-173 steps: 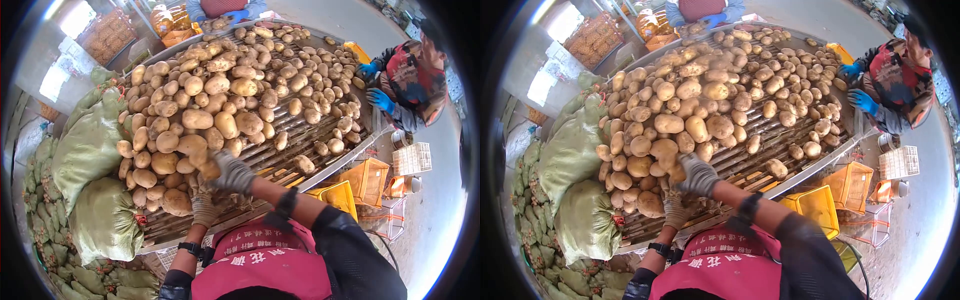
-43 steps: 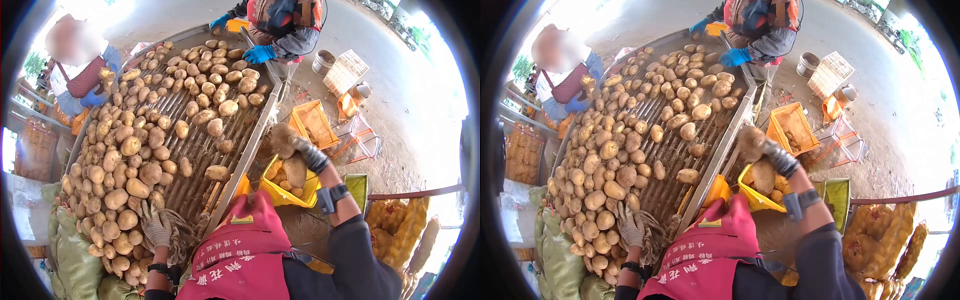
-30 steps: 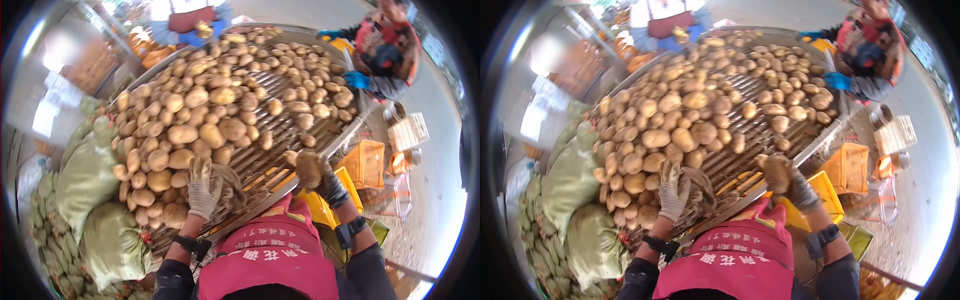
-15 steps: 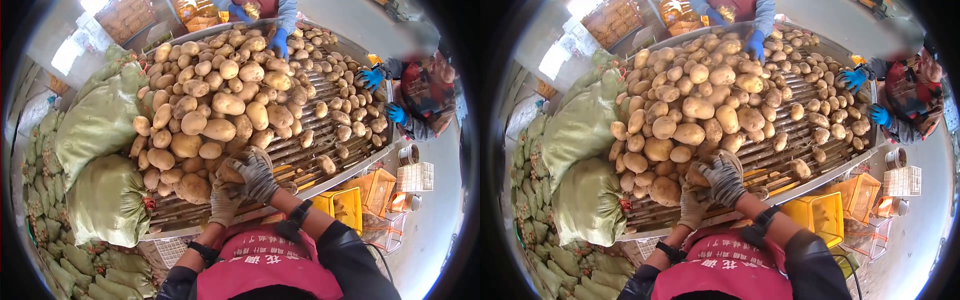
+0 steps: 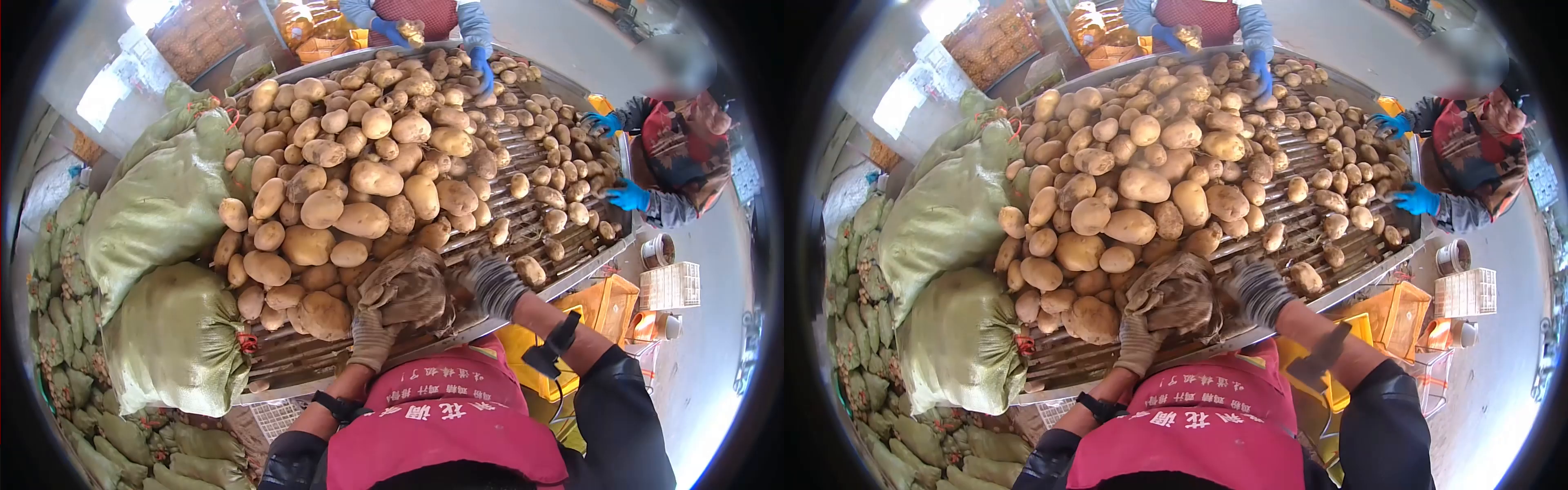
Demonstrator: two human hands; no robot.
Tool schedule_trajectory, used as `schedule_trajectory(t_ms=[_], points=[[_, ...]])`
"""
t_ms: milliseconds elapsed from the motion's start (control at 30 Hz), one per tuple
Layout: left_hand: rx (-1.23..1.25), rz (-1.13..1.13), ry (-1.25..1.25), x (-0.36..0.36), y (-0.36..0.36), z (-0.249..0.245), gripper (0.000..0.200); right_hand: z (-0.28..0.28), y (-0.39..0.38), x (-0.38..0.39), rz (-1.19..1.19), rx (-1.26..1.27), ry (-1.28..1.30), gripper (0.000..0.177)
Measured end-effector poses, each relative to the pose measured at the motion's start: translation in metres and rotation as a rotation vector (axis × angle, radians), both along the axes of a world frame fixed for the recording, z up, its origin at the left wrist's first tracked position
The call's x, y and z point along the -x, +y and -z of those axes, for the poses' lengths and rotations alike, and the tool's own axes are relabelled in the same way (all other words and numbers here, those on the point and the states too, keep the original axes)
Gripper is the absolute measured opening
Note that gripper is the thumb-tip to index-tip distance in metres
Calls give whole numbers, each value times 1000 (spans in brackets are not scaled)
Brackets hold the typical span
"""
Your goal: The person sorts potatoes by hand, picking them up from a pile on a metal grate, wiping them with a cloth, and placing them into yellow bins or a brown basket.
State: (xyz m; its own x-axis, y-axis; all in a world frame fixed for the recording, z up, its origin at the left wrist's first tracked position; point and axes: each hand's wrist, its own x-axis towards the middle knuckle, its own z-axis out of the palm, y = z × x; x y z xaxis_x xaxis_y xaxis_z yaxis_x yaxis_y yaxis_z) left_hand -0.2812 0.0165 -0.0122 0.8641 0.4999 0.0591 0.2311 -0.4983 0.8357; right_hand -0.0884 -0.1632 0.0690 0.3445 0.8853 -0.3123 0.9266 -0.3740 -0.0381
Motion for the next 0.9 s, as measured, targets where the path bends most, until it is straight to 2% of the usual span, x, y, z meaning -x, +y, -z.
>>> schedule_trajectory(t_ms=[33, 100, 133, 167, 233, 267, 300, 367, 400, 500, 567, 633, 700, 733, 767, 833, 900], points=[[-15, 19, 17, 3, 1, 5, 76, 7, -9, -13, 7, 0, -3, 69], [-31, 49, 30, 5, 5, 11, 78, 22, -25, -34, 341, -205, 234, 71], [-114, 49, 22, 5, 4, 13, 78, 18, -37, -31, 524, -531, 621, 70], [-198, 55, 7, 4, 4, 13, 78, 27, -41, -34, 674, -691, 912, 67], [-169, 79, 37, 1, 4, 3, 78, 32, -51, -22, 851, -943, 1929, 66], [-141, 67, 83, -1, 3, 1, 78, 14, -42, -11, 936, -1014, 2121, 74], [-142, 89, 75, -1, 1, 5, 78, 28, -44, -10, 840, -1030, 2394, 75], [-48, -5, 22, 5, 1, 16, 78, 39, -35, 0, 915, -1109, 2406, 79], [-128, 9, 33, 5, 3, 18, 80, 41, -33, 4, 918, -1132, 2409, 79], [-152, -9, 6, 7, 2, 24, 81, 48, -30, 12, 972, -1154, 2559, 84], [-163, 12, 7, 10, 6, 30, 81, 57, -27, 16, 677, -1041, 2718, 86], [-174, 24, 9, 13, 7, 30, 81, 49, -16, 24, 712, -1052, 2683, 85], [-262, 29, 2, 13, 7, 31, 80, 47, -3, 28, 620, -969, 2686, 85], [-269, 21, 5, 13, 8, 30, 80, 39, 3, 32, 577, -1026, 2493, 84], [-297, 34, 20, 12, 9, 29, 80, 38, 14, 34, 570, -1021, 2499, 84], [-320, 59, 40, 14, 10, 31, 80, 34, 36, 41, 569, -1091, 1546, 81], [-285, 60, 45, 13, 10, 35, 84, 25, 66, 45, 447, -1000, 780, 75]])
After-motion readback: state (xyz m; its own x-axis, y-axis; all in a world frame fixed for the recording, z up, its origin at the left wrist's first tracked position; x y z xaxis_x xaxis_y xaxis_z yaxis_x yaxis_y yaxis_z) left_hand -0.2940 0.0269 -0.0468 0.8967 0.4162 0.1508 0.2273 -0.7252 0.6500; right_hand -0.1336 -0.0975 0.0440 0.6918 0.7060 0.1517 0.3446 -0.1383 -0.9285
